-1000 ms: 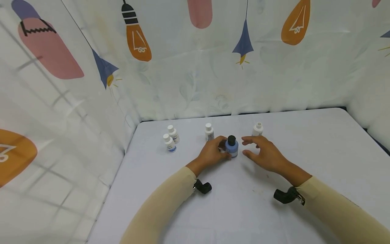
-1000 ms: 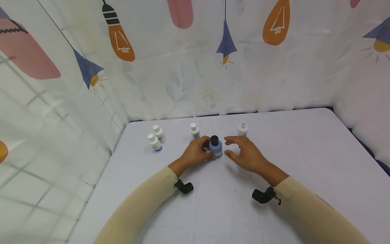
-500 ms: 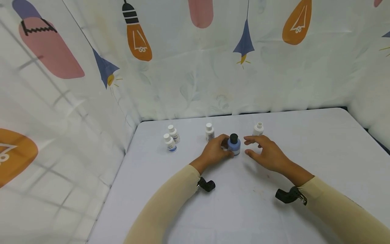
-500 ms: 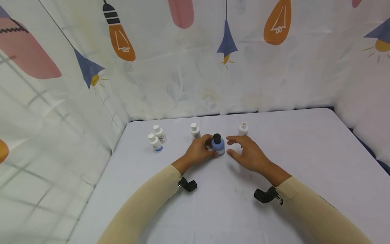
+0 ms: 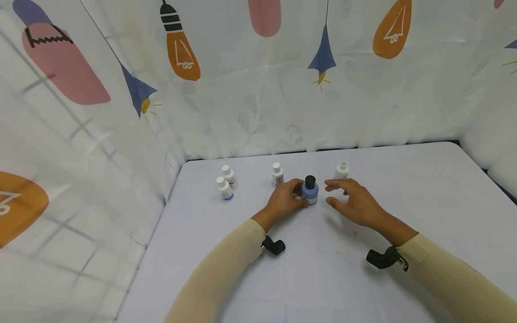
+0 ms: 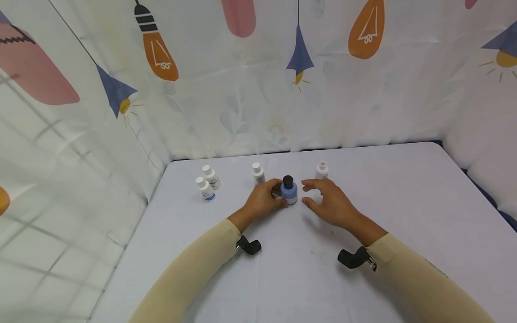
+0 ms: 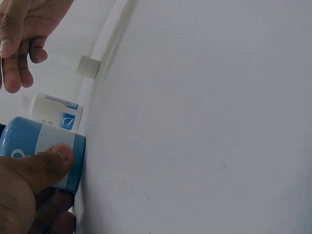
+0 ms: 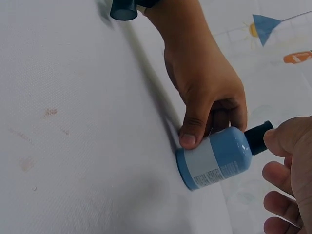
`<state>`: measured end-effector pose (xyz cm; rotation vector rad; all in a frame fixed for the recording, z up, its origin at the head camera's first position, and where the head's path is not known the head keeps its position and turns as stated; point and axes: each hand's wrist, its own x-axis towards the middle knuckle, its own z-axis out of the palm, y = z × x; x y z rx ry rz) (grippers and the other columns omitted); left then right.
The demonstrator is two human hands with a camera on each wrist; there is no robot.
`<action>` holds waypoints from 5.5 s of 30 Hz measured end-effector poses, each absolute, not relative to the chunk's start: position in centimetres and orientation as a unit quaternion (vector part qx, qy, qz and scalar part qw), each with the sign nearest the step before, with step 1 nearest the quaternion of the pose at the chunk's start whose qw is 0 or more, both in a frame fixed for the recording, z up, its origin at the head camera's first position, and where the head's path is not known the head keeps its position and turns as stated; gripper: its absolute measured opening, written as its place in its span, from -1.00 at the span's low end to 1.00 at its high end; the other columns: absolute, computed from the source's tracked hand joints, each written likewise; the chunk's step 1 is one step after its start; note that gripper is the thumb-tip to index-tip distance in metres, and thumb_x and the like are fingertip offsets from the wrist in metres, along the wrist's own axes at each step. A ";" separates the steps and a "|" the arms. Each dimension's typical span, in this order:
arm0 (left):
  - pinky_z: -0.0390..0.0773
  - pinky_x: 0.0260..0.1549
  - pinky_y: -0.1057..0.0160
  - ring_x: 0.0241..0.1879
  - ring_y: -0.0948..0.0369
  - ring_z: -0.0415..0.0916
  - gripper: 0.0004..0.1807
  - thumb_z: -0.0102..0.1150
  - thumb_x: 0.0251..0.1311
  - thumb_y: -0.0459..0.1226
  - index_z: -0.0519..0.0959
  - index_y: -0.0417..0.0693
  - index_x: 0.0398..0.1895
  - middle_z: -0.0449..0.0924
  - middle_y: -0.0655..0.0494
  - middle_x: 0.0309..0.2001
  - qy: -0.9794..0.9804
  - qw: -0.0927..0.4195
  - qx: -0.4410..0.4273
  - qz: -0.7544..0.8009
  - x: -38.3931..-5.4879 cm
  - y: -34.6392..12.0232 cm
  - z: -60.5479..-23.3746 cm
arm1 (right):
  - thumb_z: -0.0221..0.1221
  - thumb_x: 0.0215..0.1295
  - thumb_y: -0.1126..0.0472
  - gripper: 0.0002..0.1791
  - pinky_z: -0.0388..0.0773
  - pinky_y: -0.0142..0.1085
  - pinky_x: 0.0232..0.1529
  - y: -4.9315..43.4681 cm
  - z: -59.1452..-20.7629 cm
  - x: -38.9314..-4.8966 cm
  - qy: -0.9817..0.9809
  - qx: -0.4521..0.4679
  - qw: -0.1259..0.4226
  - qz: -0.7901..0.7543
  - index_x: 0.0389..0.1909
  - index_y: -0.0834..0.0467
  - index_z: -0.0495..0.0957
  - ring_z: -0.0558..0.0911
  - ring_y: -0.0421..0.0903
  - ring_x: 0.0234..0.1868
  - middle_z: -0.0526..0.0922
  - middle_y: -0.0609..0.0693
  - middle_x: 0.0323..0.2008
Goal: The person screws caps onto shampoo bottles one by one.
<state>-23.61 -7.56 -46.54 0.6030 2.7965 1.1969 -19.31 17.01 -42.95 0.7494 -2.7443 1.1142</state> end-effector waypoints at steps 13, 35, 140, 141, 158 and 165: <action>0.49 0.16 0.33 0.12 0.23 0.63 -0.33 0.57 0.09 -0.21 0.53 -0.12 0.27 0.67 0.04 0.16 0.908 0.002 0.187 0.374 -23.7 -7.6 -46.8 | 0.36 0.35 0.22 -0.46 0.52 0.07 0.08 17.8 -43.4 -19.3 -0.900 0.241 0.054 0.360 0.32 0.18 0.50 0.52 0.11 0.19 0.68 0.04 0.08; 0.56 -0.30 0.36 -0.28 0.34 0.56 -0.75 0.43 0.27 -0.16 0.65 -0.05 -0.08 0.65 0.23 -0.19 0.913 0.008 0.163 0.374 -19.1 -8.2 -44.8 | 0.37 0.35 0.22 -0.48 0.49 0.16 0.14 20.5 -43.2 -18.8 -0.917 0.197 0.050 0.342 0.28 0.22 0.51 0.47 0.17 0.24 0.60 0.14 0.15; 0.34 0.34 0.19 0.41 0.15 0.33 -0.22 0.34 0.37 -0.21 0.18 -0.09 0.55 0.37 -0.01 0.42 0.892 -0.056 0.007 0.449 -23.5 7.6 -47.2 | 0.37 0.34 0.07 -0.57 0.50 0.24 0.02 25.9 -46.5 -20.3 -0.940 0.112 0.004 0.323 0.13 0.20 0.64 0.54 0.35 0.11 0.58 0.35 0.17; 0.35 0.33 0.19 0.40 0.15 0.34 -0.23 0.34 0.36 -0.22 0.20 -0.08 0.55 0.39 -0.01 0.41 0.890 -0.057 0.002 0.453 -23.8 7.7 -47.3 | 0.37 0.34 0.08 -0.58 0.50 0.24 0.03 26.0 -46.6 -20.3 -0.940 0.112 0.004 0.322 0.12 0.20 0.65 0.53 0.35 0.12 0.58 0.35 0.16; 0.51 0.18 0.12 0.20 0.15 0.52 -0.52 0.21 0.46 -0.17 0.45 0.03 0.39 0.60 0.08 0.18 0.867 -0.082 -0.009 0.492 -24.6 8.0 -47.2 | 0.38 0.34 0.09 -0.60 0.51 0.18 0.00 25.9 -46.6 -20.2 -0.940 0.109 0.016 0.324 0.11 0.18 0.66 0.55 0.29 0.09 0.60 0.31 0.15; 0.51 0.16 0.16 0.18 0.19 0.53 -0.54 0.21 0.46 -0.16 0.46 0.04 0.37 0.60 0.10 0.15 0.871 -0.080 0.018 0.484 -24.2 7.7 -47.5 | 0.37 0.35 0.06 -0.59 0.52 0.11 -0.09 26.1 -46.6 -20.2 -0.944 0.098 0.013 0.315 0.13 0.16 0.64 0.56 0.25 -0.01 0.59 0.31 0.14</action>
